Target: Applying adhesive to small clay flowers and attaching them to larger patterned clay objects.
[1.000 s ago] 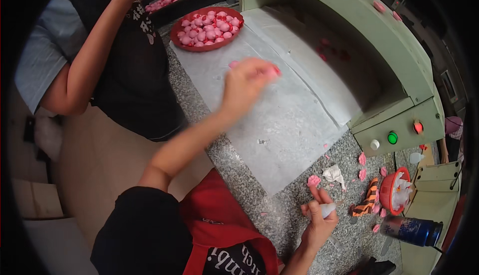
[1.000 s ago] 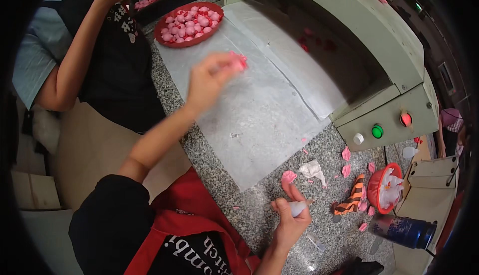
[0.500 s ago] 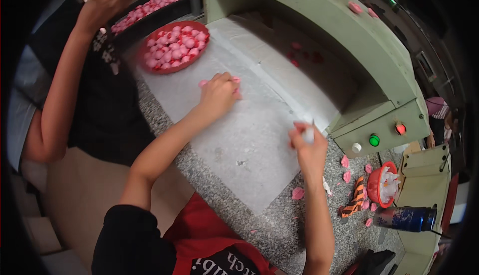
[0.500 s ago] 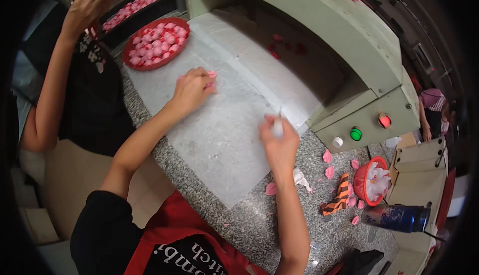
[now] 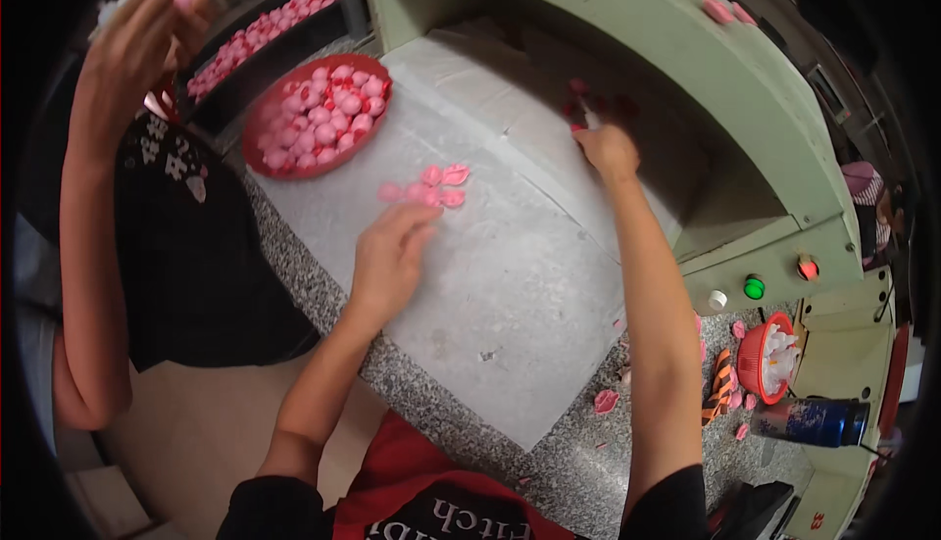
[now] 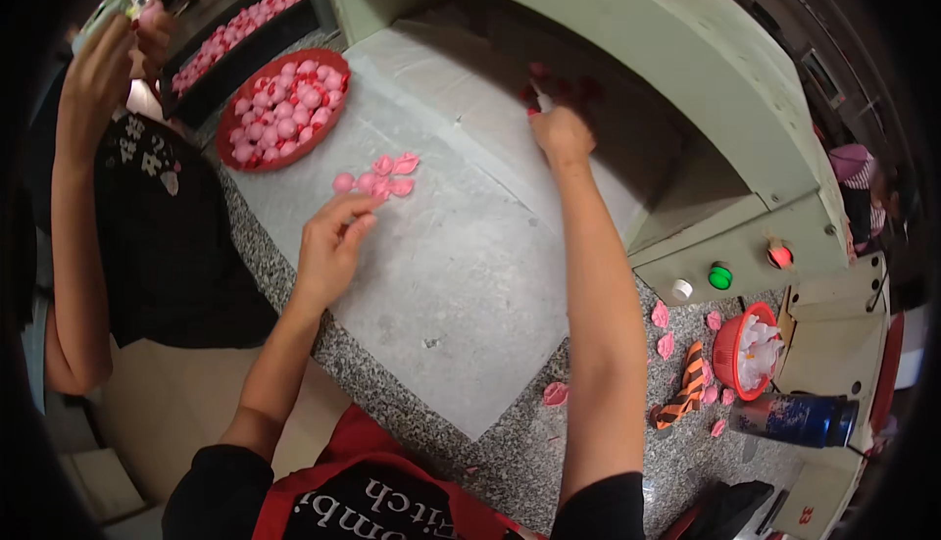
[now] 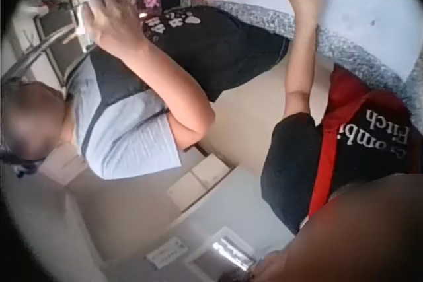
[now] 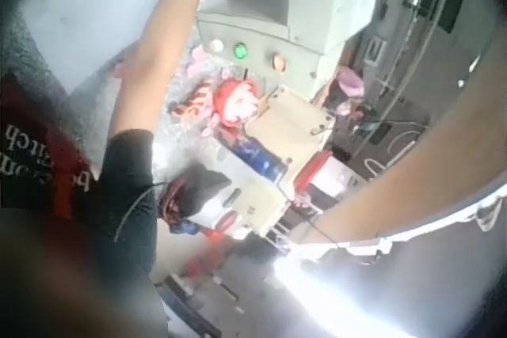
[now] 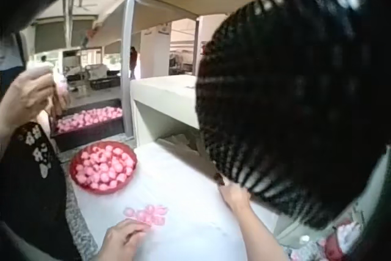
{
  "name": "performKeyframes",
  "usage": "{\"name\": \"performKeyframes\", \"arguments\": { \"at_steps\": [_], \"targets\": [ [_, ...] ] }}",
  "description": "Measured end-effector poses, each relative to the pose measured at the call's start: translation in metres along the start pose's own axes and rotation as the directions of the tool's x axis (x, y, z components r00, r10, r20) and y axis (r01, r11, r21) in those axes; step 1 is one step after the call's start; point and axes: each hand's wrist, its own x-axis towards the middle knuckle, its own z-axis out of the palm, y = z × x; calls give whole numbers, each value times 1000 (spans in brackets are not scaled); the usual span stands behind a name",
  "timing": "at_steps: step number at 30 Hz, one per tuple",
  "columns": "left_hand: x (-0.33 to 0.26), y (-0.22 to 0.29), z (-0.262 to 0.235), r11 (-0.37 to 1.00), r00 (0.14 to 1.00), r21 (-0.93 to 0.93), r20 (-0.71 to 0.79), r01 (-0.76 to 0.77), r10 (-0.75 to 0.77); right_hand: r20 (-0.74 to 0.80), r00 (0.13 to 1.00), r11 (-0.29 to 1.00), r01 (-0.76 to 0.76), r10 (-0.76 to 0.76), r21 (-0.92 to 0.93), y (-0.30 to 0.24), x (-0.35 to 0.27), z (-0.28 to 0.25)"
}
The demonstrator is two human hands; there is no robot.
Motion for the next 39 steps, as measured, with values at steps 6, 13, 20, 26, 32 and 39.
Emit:
{"name": "performKeyframes", "arguments": {
  "at_steps": [6, 13, 20, 26, 32, 39],
  "targets": [
    [12, -14, -6, 988, 993, 120, 78, -100, 91, 168, 982, 718, -56, -86, 694, -13, -135, -64],
    [39, -26, 19, 785, 931, 502, 224, -362, 287, 590, 807, 321, -552, -26, 769, 28, -266, -121],
    [-46, 106, 39, 850, 820, -526, 495, 19, 287, 427, 897, 68, -436, 111, 897, 65, -337, -156],
    [-111, 157, 65, 574, 659, -649, 715, 499, 235, 319, 914, 127, -358, 251, 925, 79, -369, -172],
    [-123, 164, 79, 618, 603, -637, 736, 461, 308, 269, 949, 169, -296, 163, 940, 97, -385, -179],
    [-124, 170, 82, 771, 644, -618, 653, 151, 398, 284, 944, 161, -310, 165, 937, 101, -388, -180]
  ]
}}
